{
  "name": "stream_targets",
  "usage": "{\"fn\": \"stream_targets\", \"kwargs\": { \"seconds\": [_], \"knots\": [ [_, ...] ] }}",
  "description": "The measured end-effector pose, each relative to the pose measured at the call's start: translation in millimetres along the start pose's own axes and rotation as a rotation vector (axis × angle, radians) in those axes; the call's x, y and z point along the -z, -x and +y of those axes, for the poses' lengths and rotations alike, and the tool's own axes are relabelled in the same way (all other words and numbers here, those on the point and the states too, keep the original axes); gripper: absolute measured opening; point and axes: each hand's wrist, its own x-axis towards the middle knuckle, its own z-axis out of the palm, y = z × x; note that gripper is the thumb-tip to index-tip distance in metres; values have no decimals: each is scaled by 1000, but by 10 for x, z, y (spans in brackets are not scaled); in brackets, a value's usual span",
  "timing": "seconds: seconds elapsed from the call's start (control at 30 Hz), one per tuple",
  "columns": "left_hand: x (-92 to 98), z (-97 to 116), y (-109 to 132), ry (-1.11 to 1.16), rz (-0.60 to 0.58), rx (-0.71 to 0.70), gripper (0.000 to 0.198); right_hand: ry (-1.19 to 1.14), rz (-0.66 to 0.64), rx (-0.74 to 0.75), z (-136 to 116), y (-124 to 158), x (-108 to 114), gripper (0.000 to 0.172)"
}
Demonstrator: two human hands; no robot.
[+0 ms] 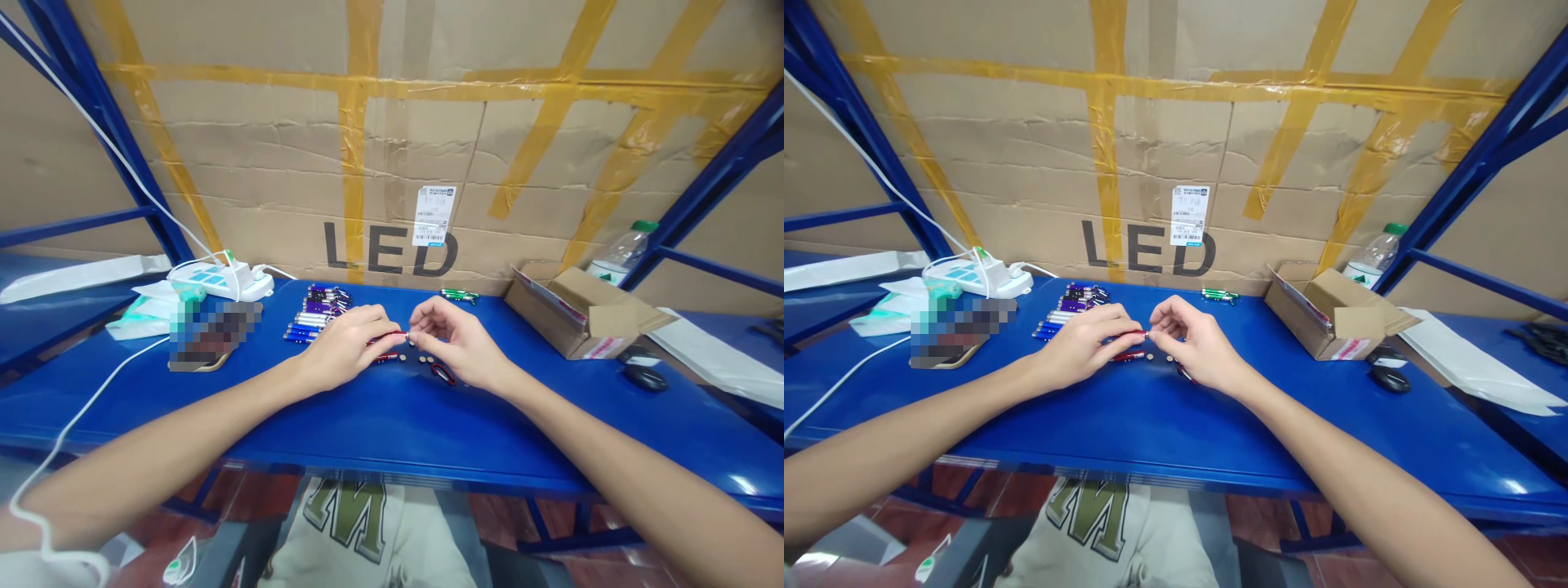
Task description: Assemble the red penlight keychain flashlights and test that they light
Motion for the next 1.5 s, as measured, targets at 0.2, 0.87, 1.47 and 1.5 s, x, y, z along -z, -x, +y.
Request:
{"fn": "stream_targets", "kwargs": {
  "seconds": [0.2, 0.87, 1.47, 1.5],
  "knots": [
    [0, 3, 2, -11, -64, 86, 32, 98, -69, 17, 8, -12, 58, 17],
    [-2, -72, 10, -40, -106, 197, 25, 523, -212, 19, 17, -40, 291, 13],
    [4, -60, -7, -35, -82, 215, 23, 759, -612, -173, -237, -3, 402, 5],
    [5, -57, -9, -38, -88, 218, 23, 763, -631, -186, -246, -6, 412, 3]
  ]
}}
